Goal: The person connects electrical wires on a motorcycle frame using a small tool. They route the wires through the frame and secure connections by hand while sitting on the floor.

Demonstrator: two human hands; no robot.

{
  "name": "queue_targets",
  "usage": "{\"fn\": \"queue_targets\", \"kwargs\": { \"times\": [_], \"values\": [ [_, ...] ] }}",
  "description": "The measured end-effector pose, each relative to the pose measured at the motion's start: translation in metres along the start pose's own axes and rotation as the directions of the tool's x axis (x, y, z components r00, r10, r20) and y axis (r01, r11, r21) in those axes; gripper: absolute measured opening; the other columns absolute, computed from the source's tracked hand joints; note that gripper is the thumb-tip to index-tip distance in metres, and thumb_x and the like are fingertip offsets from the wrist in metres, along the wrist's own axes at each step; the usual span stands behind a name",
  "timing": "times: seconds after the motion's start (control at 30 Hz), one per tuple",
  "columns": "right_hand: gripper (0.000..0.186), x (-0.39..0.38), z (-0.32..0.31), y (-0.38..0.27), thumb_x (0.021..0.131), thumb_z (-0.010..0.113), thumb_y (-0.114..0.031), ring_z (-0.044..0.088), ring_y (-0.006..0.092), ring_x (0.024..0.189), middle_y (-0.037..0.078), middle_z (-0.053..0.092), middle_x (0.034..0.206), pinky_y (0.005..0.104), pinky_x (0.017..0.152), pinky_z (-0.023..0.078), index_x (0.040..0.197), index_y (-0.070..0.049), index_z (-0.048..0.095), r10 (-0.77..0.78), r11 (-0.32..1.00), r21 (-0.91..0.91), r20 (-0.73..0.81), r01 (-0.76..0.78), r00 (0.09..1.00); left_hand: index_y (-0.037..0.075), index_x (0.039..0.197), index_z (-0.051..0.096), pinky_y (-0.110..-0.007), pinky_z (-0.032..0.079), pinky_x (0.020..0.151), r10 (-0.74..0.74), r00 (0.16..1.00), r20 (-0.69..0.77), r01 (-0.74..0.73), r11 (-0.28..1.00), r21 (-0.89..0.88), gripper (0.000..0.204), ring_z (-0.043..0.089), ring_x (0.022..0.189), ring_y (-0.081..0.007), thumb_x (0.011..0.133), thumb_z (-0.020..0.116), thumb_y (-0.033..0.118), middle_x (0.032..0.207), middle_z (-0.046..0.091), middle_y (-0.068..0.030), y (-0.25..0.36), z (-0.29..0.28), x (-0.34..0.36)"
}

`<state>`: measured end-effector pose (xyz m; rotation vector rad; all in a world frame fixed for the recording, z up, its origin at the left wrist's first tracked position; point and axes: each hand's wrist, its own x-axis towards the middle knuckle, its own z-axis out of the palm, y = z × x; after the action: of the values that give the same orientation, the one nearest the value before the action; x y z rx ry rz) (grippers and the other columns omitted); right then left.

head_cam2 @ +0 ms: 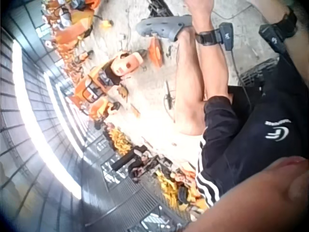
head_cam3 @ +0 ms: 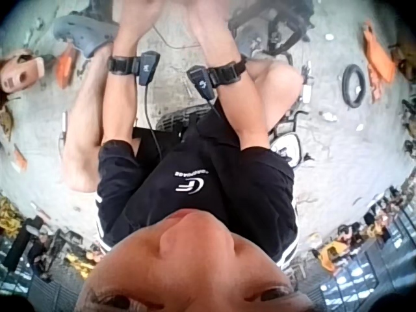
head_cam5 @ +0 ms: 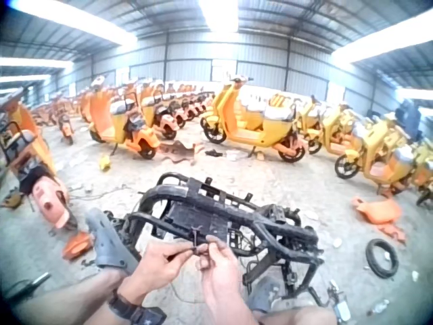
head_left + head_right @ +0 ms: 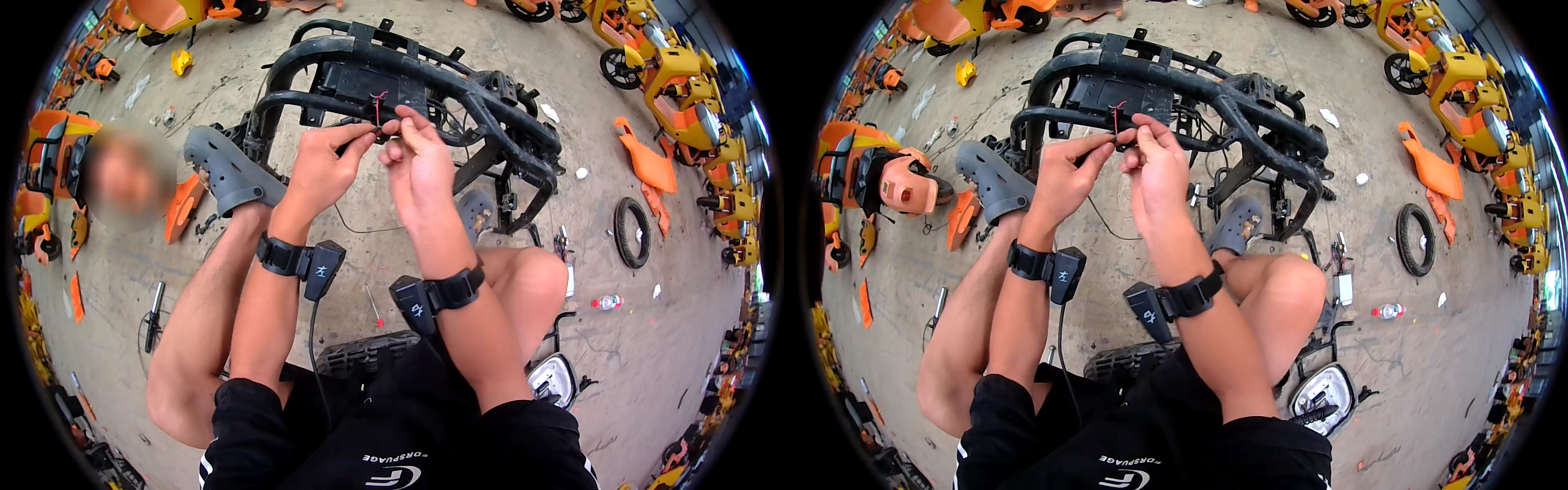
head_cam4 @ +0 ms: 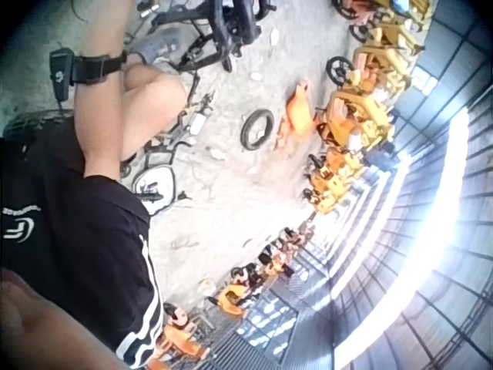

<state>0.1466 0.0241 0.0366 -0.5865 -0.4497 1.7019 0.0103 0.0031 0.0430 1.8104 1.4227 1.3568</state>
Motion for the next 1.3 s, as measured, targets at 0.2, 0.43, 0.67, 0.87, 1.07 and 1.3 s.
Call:
{"fn": "queue_targets", "kwargs": {
  "times": [0.2, 0.43, 0.67, 0.87, 1.07, 1.3],
  "values": [
    [0.023, 0.001, 0.0, -0.031, 0.087, 0.064, -0.021, 0.063, 0.0276, 0.076, 0.014, 0.061, 0.1, 0.041, 0.067, 0.053, 0.101, -0.003, 0.064, -0.3, -0.253, -0.807, 0.59, 0.534, 0.749, -0.005, 0.104, 0.07, -0.028, 0.051, 0.068, 0.135, 0.99, 0.038, -0.139, 0.981, 0.136, 0.019, 0.068, 0.074, -0.018, 0.089, 0.064, 0.005, 0.088, 0.073, -0.0173, -0.003, -0.003, 0.004],
    [0.009, 0.032, -0.007, -0.04, 0.075, 0.064, -0.011, 0.069, 0.0322, 0.076, 0.016, 0.068, 0.083, 0.0423, 0.065, 0.056, 0.081, -0.005, 0.068, 0.143, -0.574, -0.436, 0.781, 0.694, 0.609, -0.001, 0.116, 0.066, -0.026, 0.044, 0.064, 0.026, 0.993, 0.114, -0.057, 0.961, 0.272, 0.023, 0.051, 0.067, -0.0113, 0.097, 0.053, 0.005, 0.078, 0.061, -0.0058, -0.033, -0.009, 0.003],
    [0.017, 0.039, -0.016, -0.028, 0.079, 0.065, -0.022, 0.07, 0.0327, 0.077, 0.015, 0.07, 0.078, 0.042, 0.07, 0.054, 0.08, -0.006, 0.072, 0.142, -0.512, -0.577, 0.674, 0.636, 0.725, -0.003, 0.113, 0.06, -0.023, 0.035, 0.06, 0.498, 0.845, 0.193, -0.516, 0.667, 0.538, 0.026, 0.041, 0.067, -0.0054, 0.104, 0.049, 0.019, 0.078, 0.052, 0.0007, -0.132, -0.017, 0.035],
    [0.017, 0.034, -0.011, -0.018, 0.068, 0.069, -0.018, 0.069, 0.0333, 0.072, 0.016, 0.069, 0.073, 0.041, 0.068, 0.053, 0.076, -0.004, 0.07, 0.066, -0.481, -0.612, 0.689, 0.628, 0.722, -0.001, 0.107, 0.056, -0.023, 0.033, 0.063, 0.3, 0.944, 0.139, -0.33, 0.844, 0.423, 0.026, 0.04, 0.072, -0.0062, 0.106, 0.045, 0.023, 0.086, 0.053, 0.0003, -0.126, -0.012, 0.03],
    [0.021, 0.034, -0.011, -0.007, 0.063, 0.07, -0.019, 0.068, 0.0351, 0.069, 0.018, 0.068, 0.072, 0.0421, 0.067, 0.053, 0.076, -0.003, 0.069, 0.042, -0.475, -0.645, 0.663, 0.599, 0.747, -0.002, 0.11, 0.057, -0.025, 0.041, 0.072, 0.382, 0.906, 0.185, -0.423, 0.775, 0.47, 0.027, 0.049, 0.08, -0.0099, 0.106, 0.046, 0.022, 0.092, 0.059, -0.004, -0.12, -0.021, 0.036],
    [0.021, 0.026, -0.008, -0.007, 0.064, 0.069, -0.02, 0.067, 0.0351, 0.07, 0.017, 0.068, 0.072, 0.0425, 0.067, 0.052, 0.076, -0.003, 0.069, 0.082, -0.449, -0.658, 0.644, 0.605, 0.761, -0.004, 0.112, 0.059, -0.026, 0.045, 0.082, 0.331, 0.916, 0.227, -0.4, 0.798, 0.451, 0.028, 0.056, 0.089, -0.0122, 0.104, 0.048, 0.021, 0.099, 0.065, -0.0084, -0.114, -0.03, 0.033]
  ]
}}
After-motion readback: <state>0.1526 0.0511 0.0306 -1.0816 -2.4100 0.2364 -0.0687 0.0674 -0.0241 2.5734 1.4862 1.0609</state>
